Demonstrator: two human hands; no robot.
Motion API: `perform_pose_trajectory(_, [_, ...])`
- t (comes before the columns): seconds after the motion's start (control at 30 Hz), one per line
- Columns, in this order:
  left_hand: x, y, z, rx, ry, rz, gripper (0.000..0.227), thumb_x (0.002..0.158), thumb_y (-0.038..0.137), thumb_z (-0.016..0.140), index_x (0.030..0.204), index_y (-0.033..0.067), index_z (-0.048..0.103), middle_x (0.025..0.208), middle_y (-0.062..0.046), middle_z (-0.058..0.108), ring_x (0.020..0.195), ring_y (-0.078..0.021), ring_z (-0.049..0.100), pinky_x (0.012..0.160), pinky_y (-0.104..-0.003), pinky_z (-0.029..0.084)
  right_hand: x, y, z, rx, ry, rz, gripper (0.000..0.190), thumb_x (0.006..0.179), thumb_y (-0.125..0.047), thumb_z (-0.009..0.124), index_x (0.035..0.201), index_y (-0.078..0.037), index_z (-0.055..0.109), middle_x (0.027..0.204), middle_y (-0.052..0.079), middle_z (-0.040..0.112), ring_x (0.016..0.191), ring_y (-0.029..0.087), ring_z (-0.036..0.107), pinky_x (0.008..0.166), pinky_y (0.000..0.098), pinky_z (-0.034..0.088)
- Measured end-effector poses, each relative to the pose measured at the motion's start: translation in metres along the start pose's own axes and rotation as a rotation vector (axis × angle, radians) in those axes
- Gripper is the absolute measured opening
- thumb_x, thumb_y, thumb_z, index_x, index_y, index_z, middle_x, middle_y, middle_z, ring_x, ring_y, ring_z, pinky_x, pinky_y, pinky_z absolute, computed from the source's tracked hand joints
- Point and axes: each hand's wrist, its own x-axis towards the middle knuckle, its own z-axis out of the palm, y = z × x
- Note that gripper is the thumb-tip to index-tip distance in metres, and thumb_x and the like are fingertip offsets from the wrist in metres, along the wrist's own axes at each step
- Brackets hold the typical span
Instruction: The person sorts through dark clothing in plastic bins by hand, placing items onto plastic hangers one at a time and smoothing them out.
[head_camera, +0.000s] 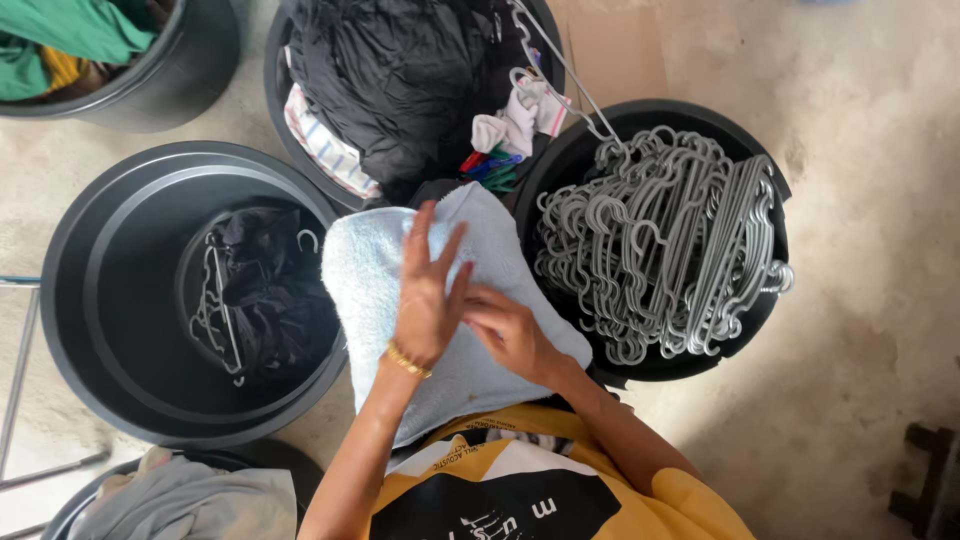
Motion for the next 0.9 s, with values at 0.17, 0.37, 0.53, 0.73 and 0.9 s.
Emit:
perform_pose_trajectory(0.17, [0.023, 0.028, 0.076, -0.265, -0.145, 0.080, 0.038, 0.095, 0.003, 0.069, 0.132, 0.0009, 0.064, 0.145, -0.028, 0.053, 0.136, -0.0426, 0.054, 0.113, -0.046, 0.048, -0.009, 0.025, -0.033, -0.105, 0.315, 0.176, 0.009, 0.087, 0.006, 0.071, 0.096, 0.003, 0.070, 0.100, 0.015, 0.072, 0.077, 0.022, 0.070, 0.066, 0.0292, 0.051])
perform_pose_trajectory(0.37, [0.035, 0.013, 0.205, -0.537, -0.472, -0.432, 0.048, 0.091, 0.022, 0.071, 0.134, 0.0024, 0.062, 0.113, -0.021, 0.069, 0.096, -0.0302, 0.068, 0.086, -0.035, 0.056, -0.032, 0.071, -0.095, -0.258, 0.716, 0.232, 0.015, 0.096, 0.006, 0.067, 0.110, 0.005, 0.069, 0.106, 0.013, 0.069, 0.085, 0.023, 0.068, 0.075, 0.0303, 0.055])
perform_pose_trajectory(0.53, [0.012, -0.025, 0.295, -0.845, -0.610, -0.935, 0.046, 0.094, 0.022, 0.070, 0.132, -0.0017, 0.061, 0.118, -0.014, 0.067, 0.101, -0.0184, 0.063, 0.084, -0.032, 0.053, -0.079, 0.155, -0.136, -0.561, 0.733, 0.465, 0.048, 0.079, -0.009, 0.085, 0.116, 0.009, 0.061, 0.114, 0.019, 0.054, 0.107, 0.034, 0.055, 0.089, 0.0414, 0.049])
perform_pose_trajectory(0.73, [0.009, -0.030, 0.304, -0.848, -0.600, -1.006, 0.049, 0.093, 0.023, 0.065, 0.135, -0.0010, 0.059, 0.125, -0.010, 0.066, 0.103, -0.0194, 0.064, 0.083, -0.034, 0.055, -0.084, 0.188, -0.142, -0.757, 0.464, 0.729, 0.053, 0.072, -0.024, 0.094, 0.110, -0.002, 0.065, 0.107, 0.016, 0.056, 0.106, 0.036, 0.050, 0.090, 0.0475, 0.045])
perform_pose_trajectory(0.9, [0.017, -0.018, 0.285, -0.860, -0.611, -1.070, 0.050, 0.093, 0.023, 0.065, 0.137, 0.0015, 0.057, 0.129, -0.008, 0.064, 0.112, -0.0185, 0.063, 0.089, -0.035, 0.055, -0.079, 0.189, -0.143, -0.654, 0.556, 0.598, 0.056, 0.072, -0.015, 0.091, 0.115, 0.001, 0.059, 0.104, 0.015, 0.058, 0.100, 0.033, 0.054, 0.084, 0.0440, 0.047])
